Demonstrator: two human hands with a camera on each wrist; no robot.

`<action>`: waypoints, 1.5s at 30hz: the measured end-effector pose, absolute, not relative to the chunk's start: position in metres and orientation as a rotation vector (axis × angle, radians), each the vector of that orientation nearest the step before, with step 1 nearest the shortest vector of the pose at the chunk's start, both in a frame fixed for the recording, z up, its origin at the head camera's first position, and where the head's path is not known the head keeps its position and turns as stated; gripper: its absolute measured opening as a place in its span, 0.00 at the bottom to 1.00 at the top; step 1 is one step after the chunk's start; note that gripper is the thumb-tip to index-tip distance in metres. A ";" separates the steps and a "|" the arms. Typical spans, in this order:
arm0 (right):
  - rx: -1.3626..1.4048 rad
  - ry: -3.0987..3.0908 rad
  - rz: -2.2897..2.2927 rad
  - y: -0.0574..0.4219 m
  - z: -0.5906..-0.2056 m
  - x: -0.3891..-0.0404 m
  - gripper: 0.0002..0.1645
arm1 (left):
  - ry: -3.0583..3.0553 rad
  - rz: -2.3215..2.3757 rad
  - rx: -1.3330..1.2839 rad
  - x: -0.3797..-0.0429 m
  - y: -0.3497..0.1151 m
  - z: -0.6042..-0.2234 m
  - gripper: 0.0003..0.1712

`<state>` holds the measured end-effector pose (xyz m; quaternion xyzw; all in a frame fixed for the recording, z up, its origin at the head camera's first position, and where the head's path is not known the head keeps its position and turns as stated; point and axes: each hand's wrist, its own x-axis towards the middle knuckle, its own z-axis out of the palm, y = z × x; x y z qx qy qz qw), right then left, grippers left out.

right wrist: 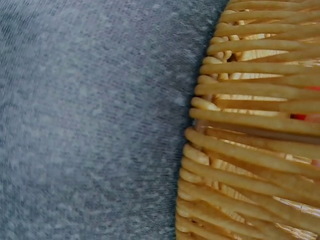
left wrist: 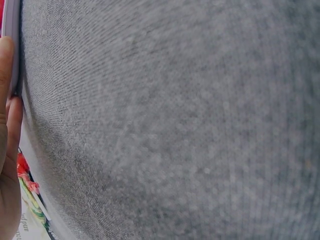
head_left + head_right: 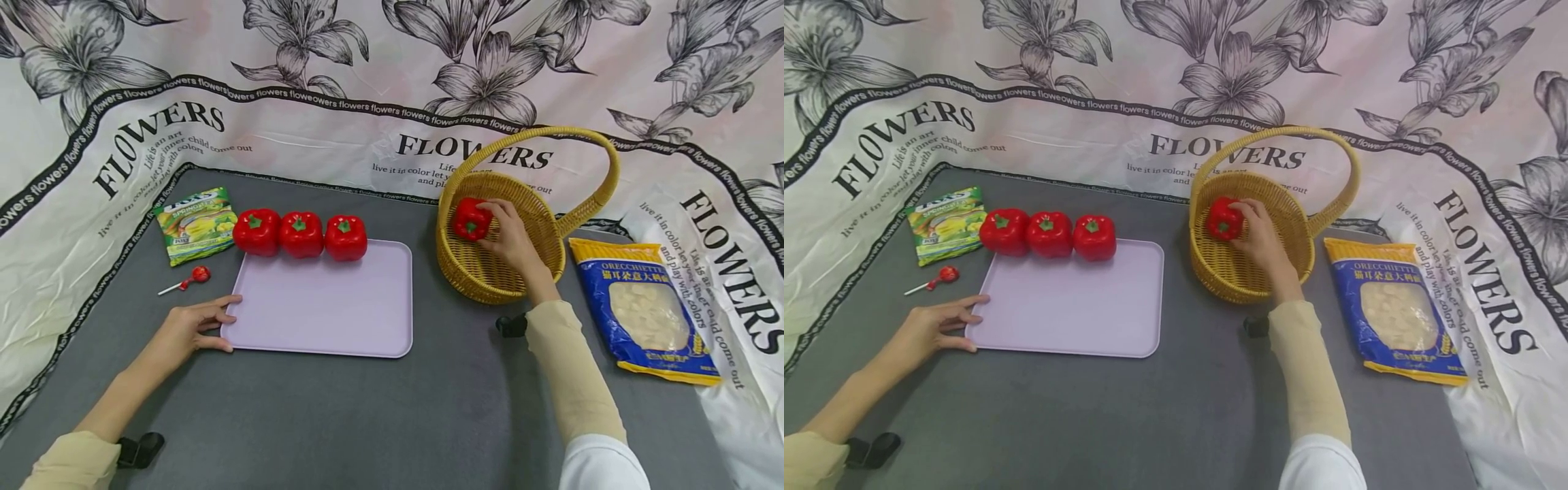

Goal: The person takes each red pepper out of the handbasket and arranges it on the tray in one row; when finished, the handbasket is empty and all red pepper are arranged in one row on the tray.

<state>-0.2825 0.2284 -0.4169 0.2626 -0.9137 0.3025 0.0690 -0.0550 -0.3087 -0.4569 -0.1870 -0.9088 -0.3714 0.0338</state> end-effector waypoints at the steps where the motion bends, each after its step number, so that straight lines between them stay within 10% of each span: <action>1: 0.782 -2.757 0.917 0.229 -0.416 -0.282 0.40 | -2.798 -1.137 -0.574 -0.055 -0.309 -0.457 0.25; 45: 0.447 -2.773 1.833 0.202 -0.378 -0.262 0.39 | -2.764 -1.156 -0.577 -0.055 -0.307 -0.459 0.24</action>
